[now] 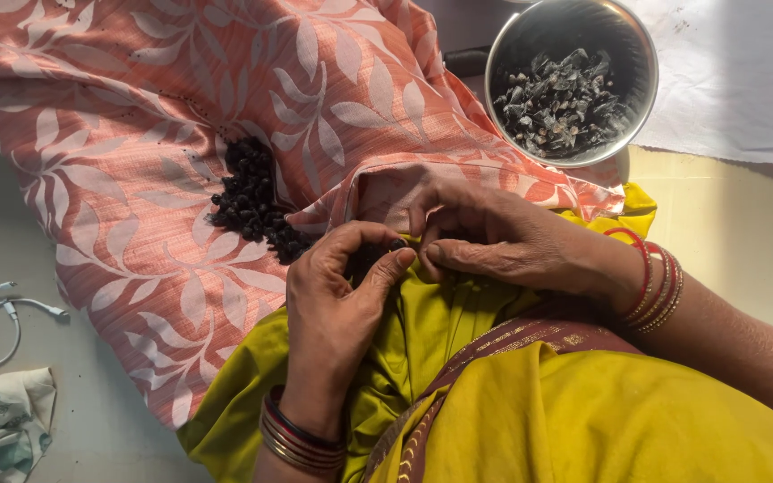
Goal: Manually remove stems and debris from dried tamarind pods or similar dried organic materials.
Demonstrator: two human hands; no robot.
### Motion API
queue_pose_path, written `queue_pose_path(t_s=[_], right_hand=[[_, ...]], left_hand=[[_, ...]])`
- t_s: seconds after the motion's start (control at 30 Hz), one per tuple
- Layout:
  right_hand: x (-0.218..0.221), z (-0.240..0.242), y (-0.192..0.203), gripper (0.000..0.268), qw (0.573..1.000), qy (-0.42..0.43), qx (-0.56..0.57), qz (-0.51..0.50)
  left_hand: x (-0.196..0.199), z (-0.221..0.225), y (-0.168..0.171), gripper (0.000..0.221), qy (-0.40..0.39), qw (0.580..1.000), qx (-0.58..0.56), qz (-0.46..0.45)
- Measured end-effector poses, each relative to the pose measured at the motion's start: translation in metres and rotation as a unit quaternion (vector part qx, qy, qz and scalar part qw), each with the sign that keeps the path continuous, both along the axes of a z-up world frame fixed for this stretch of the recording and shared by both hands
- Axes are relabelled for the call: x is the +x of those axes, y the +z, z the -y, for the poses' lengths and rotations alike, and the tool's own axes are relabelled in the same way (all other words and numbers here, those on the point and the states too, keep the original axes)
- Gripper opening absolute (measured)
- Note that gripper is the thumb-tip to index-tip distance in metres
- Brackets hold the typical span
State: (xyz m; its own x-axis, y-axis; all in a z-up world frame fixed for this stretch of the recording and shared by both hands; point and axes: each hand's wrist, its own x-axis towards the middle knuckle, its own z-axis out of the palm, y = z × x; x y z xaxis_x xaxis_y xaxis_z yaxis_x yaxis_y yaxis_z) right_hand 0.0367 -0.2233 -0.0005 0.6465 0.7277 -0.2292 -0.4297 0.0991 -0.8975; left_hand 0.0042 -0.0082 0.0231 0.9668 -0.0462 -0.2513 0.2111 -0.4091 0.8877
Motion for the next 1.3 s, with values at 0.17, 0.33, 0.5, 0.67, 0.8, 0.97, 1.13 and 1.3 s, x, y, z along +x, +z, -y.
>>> queue_pose_path(t_s=[0.17, 0.33, 0.5, 0.67, 0.8, 0.97, 1.13, 1.3], right_hand=[[0.003, -0.006, -0.002, 0.028, 0.990, 0.041, -0.101, 0.085], [0.001, -0.007, -0.005, 0.032, 0.986, 0.057, -0.125, 0.097], [-0.001, -0.005, -0.018, 0.027, 0.997, 0.026, -0.041, 0.054], [-0.005, 0.007, -0.062, 0.019, 0.998, -0.013, 0.011, 0.064], [0.006, -0.009, -0.014, 0.026, 0.995, -0.065, -0.051, 0.052], [0.006, -0.015, -0.014, 0.028, 0.993, -0.029, -0.094, 0.060], [0.002, -0.016, -0.030, 0.026, 0.976, -0.033, -0.097, 0.191], [0.003, -0.013, -0.027, 0.026, 0.991, -0.078, -0.100, 0.033]], left_hand=[[-0.001, 0.005, 0.009, 0.016, -0.038, 0.985, 0.081, 0.146], [-0.001, 0.003, 0.011, 0.014, -0.035, 0.983, 0.078, 0.162], [-0.001, 0.004, 0.013, 0.012, -0.039, 0.990, 0.059, 0.126], [0.001, 0.001, 0.008, 0.009, -0.018, 0.996, 0.003, 0.083], [0.001, 0.001, 0.006, 0.015, -0.025, 0.994, -0.061, 0.091], [0.000, 0.005, 0.005, 0.016, -0.014, 0.997, 0.017, 0.072], [-0.001, 0.010, 0.009, 0.036, -0.068, 0.991, 0.104, 0.046], [0.002, 0.005, 0.012, 0.029, -0.022, 0.998, -0.048, -0.030]])
